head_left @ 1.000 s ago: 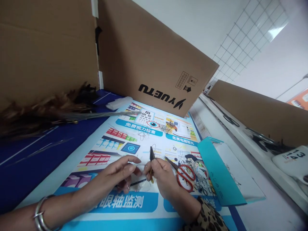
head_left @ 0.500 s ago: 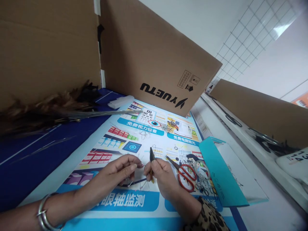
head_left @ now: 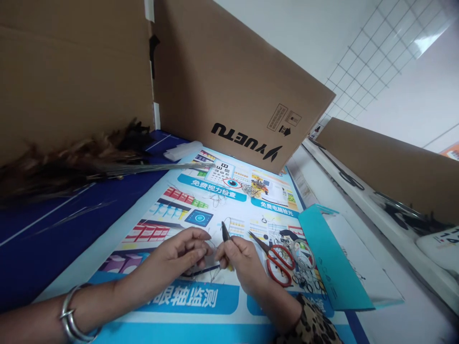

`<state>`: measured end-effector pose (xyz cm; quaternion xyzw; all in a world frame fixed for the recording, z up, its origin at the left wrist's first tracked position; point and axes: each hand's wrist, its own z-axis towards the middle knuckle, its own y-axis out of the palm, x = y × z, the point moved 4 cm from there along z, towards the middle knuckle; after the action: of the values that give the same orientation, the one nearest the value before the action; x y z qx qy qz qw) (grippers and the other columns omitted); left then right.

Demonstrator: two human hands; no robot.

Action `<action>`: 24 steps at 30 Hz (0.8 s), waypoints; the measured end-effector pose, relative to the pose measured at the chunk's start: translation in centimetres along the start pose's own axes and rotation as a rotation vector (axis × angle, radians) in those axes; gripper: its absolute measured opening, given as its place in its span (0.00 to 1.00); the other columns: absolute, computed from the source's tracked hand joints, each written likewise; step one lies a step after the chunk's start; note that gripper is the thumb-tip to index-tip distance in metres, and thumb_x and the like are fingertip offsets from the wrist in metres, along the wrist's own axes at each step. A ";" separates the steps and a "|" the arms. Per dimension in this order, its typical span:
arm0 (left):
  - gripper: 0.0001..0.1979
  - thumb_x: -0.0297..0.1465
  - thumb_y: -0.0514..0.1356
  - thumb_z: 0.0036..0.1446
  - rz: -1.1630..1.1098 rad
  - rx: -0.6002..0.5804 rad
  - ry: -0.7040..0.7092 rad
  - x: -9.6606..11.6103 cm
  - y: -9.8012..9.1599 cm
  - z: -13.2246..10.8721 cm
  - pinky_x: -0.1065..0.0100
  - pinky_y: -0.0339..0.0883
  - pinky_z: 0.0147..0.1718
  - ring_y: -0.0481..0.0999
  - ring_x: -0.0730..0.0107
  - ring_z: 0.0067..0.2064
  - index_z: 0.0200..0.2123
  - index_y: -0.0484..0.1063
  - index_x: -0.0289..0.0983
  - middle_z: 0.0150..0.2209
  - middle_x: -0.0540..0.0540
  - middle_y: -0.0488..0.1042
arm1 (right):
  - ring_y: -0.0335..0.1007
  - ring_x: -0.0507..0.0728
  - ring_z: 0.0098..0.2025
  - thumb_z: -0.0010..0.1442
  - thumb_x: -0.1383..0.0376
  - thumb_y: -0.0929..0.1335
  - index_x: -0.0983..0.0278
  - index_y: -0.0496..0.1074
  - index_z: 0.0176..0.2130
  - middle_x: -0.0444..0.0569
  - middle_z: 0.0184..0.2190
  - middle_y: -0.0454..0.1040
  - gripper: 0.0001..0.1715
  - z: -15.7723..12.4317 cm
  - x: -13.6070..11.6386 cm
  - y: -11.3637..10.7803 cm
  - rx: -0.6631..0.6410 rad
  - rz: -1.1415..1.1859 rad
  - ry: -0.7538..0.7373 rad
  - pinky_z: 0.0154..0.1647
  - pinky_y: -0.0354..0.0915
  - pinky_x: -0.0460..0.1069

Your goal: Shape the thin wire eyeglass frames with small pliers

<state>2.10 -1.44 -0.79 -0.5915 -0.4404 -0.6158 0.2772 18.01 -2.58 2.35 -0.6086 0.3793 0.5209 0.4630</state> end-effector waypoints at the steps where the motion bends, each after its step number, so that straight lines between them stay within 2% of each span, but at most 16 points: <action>1: 0.14 0.38 0.57 0.58 0.003 -0.004 -0.014 0.0 0.0 0.0 0.72 0.62 0.24 0.71 0.70 0.29 0.46 0.60 0.41 0.30 0.50 0.72 | 0.60 0.49 0.24 0.62 0.52 0.61 0.67 0.72 0.28 0.44 0.20 0.66 0.24 0.0 0.0 -0.1 -0.001 -0.026 0.002 0.28 0.56 0.45; 6: 0.19 0.40 0.56 0.58 0.002 -0.003 -0.037 0.7 0.1 -0.1 0.73 0.58 0.22 0.69 0.72 0.25 0.49 0.55 0.42 0.24 0.55 0.69 | 0.60 0.50 0.24 0.62 0.53 0.61 0.66 0.73 0.30 0.43 0.21 0.66 0.23 0.3 0.0 -0.5 -0.023 -0.173 -0.006 0.27 0.55 0.45; 11: 0.19 0.41 0.57 0.56 -0.042 0.004 -0.076 1.5 0.2 0.0 0.73 0.55 0.21 0.67 0.73 0.22 0.46 0.56 0.40 0.21 0.56 0.69 | 0.58 0.49 0.25 0.61 0.56 0.63 0.64 0.69 0.24 0.41 0.21 0.62 0.19 0.6 -0.9 -1.5 -0.004 -0.477 -0.103 0.26 0.51 0.44; 15: 0.18 0.41 0.57 0.55 -0.073 0.007 -0.070 1.6 0.1 0.2 0.72 0.54 0.21 0.66 0.73 0.22 0.44 0.58 0.40 0.21 0.56 0.68 | 0.54 0.49 0.24 0.61 0.57 0.63 0.64 0.65 0.21 0.40 0.19 0.59 0.21 0.7 -1.3 -1.9 -0.035 -0.660 -0.163 0.25 0.47 0.45; 24: 0.13 0.41 0.56 0.57 -0.079 -0.022 -0.094 1.7 0.2 0.1 0.73 0.54 0.23 0.65 0.74 0.22 0.37 0.61 0.38 0.20 0.55 0.69 | 0.62 0.51 0.28 0.62 0.56 0.63 0.64 0.68 0.27 0.45 0.25 0.69 0.17 0.8 -0.2 -1.9 -0.047 -0.921 -0.221 0.27 0.50 0.45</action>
<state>2.01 -1.15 0.94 -0.6051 -0.4693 -0.6024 0.2252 19.55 -1.31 2.79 -0.6646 0.0065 0.3313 0.6697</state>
